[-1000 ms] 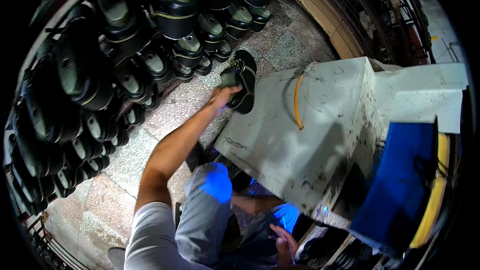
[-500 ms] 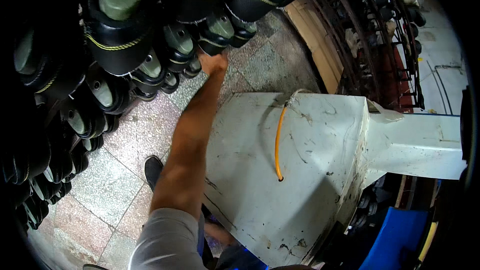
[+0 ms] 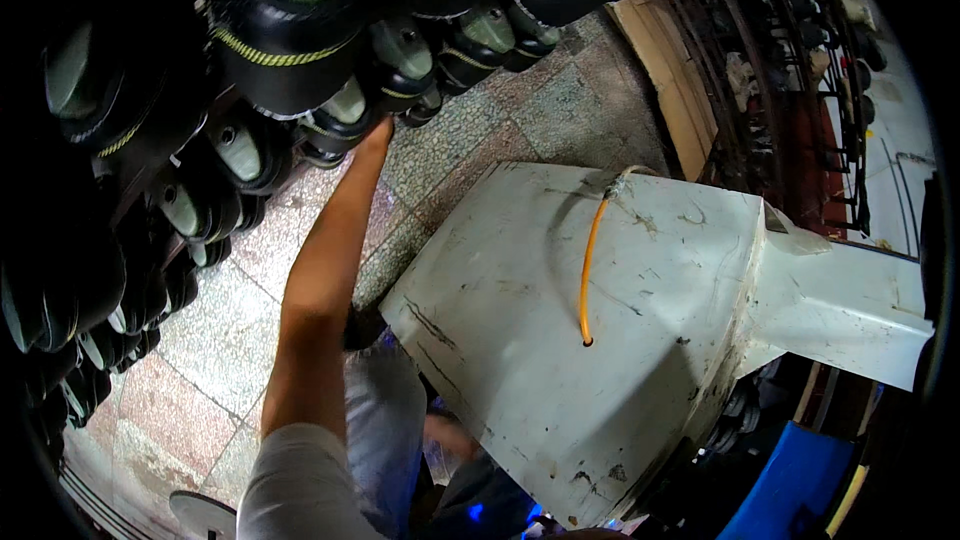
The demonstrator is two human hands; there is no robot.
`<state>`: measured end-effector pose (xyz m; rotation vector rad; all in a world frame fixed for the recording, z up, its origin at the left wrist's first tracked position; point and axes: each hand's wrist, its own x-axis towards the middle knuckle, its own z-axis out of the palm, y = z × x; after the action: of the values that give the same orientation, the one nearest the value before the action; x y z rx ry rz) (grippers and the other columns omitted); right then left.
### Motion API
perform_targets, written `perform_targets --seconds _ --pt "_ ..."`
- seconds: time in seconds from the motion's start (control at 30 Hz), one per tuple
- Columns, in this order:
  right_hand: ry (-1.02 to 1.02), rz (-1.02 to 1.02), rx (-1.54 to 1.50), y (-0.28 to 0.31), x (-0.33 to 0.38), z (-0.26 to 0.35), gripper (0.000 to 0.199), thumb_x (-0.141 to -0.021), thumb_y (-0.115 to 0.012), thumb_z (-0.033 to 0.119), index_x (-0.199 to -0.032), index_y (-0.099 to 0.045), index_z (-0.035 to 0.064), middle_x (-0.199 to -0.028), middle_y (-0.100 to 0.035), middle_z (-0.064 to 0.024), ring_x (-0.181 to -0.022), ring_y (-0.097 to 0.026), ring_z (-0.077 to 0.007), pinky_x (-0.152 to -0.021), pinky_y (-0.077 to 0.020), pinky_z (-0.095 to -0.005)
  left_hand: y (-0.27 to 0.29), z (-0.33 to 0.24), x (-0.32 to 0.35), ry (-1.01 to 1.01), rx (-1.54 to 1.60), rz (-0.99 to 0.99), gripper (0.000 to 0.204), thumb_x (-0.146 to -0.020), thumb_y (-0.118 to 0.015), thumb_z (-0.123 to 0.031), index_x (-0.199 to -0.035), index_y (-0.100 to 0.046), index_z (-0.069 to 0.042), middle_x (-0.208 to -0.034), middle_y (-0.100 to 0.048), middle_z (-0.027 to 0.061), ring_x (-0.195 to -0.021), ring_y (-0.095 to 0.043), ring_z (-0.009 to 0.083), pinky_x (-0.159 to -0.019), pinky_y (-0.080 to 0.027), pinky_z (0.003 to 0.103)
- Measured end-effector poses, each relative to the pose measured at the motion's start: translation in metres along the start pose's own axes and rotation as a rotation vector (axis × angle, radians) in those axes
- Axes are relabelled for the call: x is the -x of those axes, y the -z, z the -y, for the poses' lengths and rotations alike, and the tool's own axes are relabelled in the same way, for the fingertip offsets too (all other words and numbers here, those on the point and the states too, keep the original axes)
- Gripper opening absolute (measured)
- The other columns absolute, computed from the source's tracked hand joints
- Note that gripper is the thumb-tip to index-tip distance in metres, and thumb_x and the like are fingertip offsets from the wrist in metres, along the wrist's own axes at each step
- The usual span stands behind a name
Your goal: The person takes a shoe upper from a rack, places it onto a pneumatic pressing machine alongside a shoe sole, and then uses a blue tool to apply adhesive or mark around the edge where the sole meets the upper.
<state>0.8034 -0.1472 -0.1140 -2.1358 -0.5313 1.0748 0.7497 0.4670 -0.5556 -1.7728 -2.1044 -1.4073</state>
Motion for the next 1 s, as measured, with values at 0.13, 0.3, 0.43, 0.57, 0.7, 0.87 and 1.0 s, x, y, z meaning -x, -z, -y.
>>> perform_targets --seconds 0.13,0.3,0.43,0.57,0.7,0.87,1.0 --pt "0.012 -0.022 -0.026 -0.003 0.019 -0.003 0.057 -0.109 -0.050 0.042 -0.133 -0.059 -0.0091 -0.132 -0.065 -0.0240 -0.125 -0.063 -0.0364 -0.105 -0.0503 -0.0489 -0.004 -0.008 -0.006 0.288 0.100 0.281 0.052 -0.086 -0.068 -0.041 -0.131 -0.066 -0.014 -0.137 -0.065 0.0158 -0.126 -0.059 0.0374 -0.104 -0.049 0.052" --pt "0.070 0.002 -0.057 0.004 0.037 -0.015 0.058 -0.109 -0.049 0.042 -0.133 -0.059 -0.0095 -0.132 -0.066 -0.0242 -0.124 -0.063 -0.0370 -0.105 -0.0505 -0.0494 0.044 -0.008 -0.011 0.649 0.123 0.439 0.053 -0.078 -0.074 -0.042 -0.122 -0.069 -0.012 -0.130 -0.068 0.0178 -0.121 -0.063 0.0385 -0.102 -0.050 0.052" --pt "0.101 0.087 -0.291 0.034 0.071 -0.101 0.058 -0.109 -0.048 0.042 -0.133 -0.059 -0.0098 -0.131 -0.066 -0.0243 -0.124 -0.063 -0.0374 -0.105 -0.0507 -0.0498 0.139 -0.044 -0.007 0.716 0.117 0.661 0.054 -0.070 -0.078 -0.035 -0.116 -0.069 -0.008 -0.115 -0.072 0.0237 -0.109 -0.068 0.0433 -0.098 -0.053 0.050" --pt "0.212 0.053 -0.119 -0.008 0.086 0.008 0.068 -0.110 -0.039 0.051 -0.145 -0.046 -0.0071 -0.129 -0.065 -0.0307 -0.110 -0.070 -0.0383 -0.096 -0.0545 -0.0472 0.273 -0.080 0.003 0.803 0.295 0.787 0.054 -0.073 -0.080 -0.030 -0.116 -0.071 0.000 -0.104 -0.075 0.0230 -0.099 -0.072 0.0399 -0.090 -0.055 0.047" --pt "0.338 0.117 0.053 -0.019 0.075 0.002 0.073 -0.110 -0.038 0.053 -0.150 -0.039 -0.0072 -0.126 -0.068 -0.0288 -0.110 -0.070 -0.0326 -0.103 -0.0497 -0.0420 0.437 -0.060 -0.016 1.203 1.042 0.716 0.029 -0.086 -0.074 0.000 -0.114 -0.073 0.003 -0.089 -0.075 0.0131 -0.074 -0.071 0.0181 -0.066 -0.058 0.032" --pt "0.601 0.198 -0.152 -0.067 0.076 0.032 0.075 -0.101 -0.058 0.047 -0.150 -0.044 -0.0072 -0.149 -0.051 -0.0249 -0.134 -0.054 -0.0348 -0.114 -0.0409 -0.0468 0.652 -0.125 -0.002 0.228 0.690 0.495 0.063 -0.072 -0.079 -0.024 -0.130 -0.064 -0.003 -0.126 -0.068 0.0204 -0.117 -0.066 0.0378 -0.104 -0.050 0.047" --pt "0.666 0.223 -0.411 -0.042 0.110 0.037 0.100 -0.094 -0.063 0.057 -0.159 -0.024 -0.0064 -0.158 -0.033 -0.0330 -0.140 -0.045 -0.0424 -0.117 -0.0373 -0.0524 0.789 -0.188 0.037 0.228 1.006 0.839 0.076 -0.077 -0.082 -0.030 -0.144 -0.050 -0.008 -0.137 -0.061 0.0136 -0.113 -0.067 0.0291 -0.089 -0.057 0.038"
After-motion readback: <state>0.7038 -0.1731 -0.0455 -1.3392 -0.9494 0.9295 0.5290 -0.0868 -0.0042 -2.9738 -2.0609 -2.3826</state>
